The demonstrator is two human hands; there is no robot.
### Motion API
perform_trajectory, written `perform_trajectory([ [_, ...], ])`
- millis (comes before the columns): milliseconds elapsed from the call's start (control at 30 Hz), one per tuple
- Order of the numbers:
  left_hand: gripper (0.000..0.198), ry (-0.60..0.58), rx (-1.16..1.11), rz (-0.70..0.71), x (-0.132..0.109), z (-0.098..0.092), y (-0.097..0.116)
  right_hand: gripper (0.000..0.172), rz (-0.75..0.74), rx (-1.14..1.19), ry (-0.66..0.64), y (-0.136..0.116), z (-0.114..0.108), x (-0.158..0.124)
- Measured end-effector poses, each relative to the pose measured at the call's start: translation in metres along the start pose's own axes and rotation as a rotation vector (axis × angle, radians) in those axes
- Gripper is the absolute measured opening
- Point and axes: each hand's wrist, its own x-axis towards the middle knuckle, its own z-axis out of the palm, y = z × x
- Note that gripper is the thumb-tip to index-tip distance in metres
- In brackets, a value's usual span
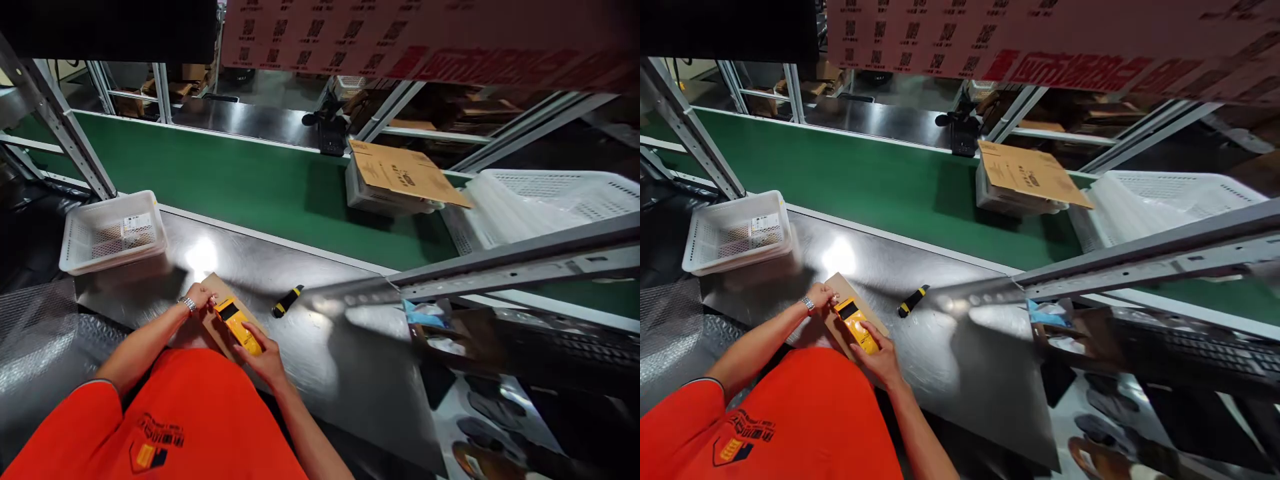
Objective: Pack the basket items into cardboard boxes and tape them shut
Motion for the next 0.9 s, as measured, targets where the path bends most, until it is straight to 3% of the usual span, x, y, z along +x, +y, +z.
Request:
perform_trajectory([
  [133,0.039,0.174,0.173,0.020,0.027,-0.059,0.016,0.049,0.041,-0.046,0.016,-0.011,-0.003,0.002],
  [200,0.037,0.184,0.259,0.018,0.037,-0.072,0.015,0.048,0.045,-0.070,0.008,-0.016,0.001,0.006],
  [333,0.036,0.135,0.413,0.006,0.045,-0.059,-0.001,0.051,0.054,-0.123,-0.019,-0.020,0.007,0.015],
  [433,0.021,0.105,0.488,0.022,0.047,-0.048,-0.011,0.052,0.068,-0.145,-0.042,-0.019,0.007,0.018],
  [500,0.014,0.108,0.524,0.045,0.049,-0.050,-0.014,0.054,0.081,-0.144,-0.060,-0.018,0.006,0.020],
  [633,0.021,0.089,0.583,0.075,0.053,-0.067,-0.010,0.057,0.116,-0.123,-0.069,-0.017,0.006,0.023],
  [767,0.035,-0.050,0.595,0.177,0.047,-0.070,-0.005,0.058,0.155,-0.089,-0.107,-0.022,0.007,0.028],
  [900,0.090,-0.200,0.650,0.423,0.031,-0.041,0.002,0.058,0.224,-0.058,-0.136,-0.031,0.008,0.032],
])
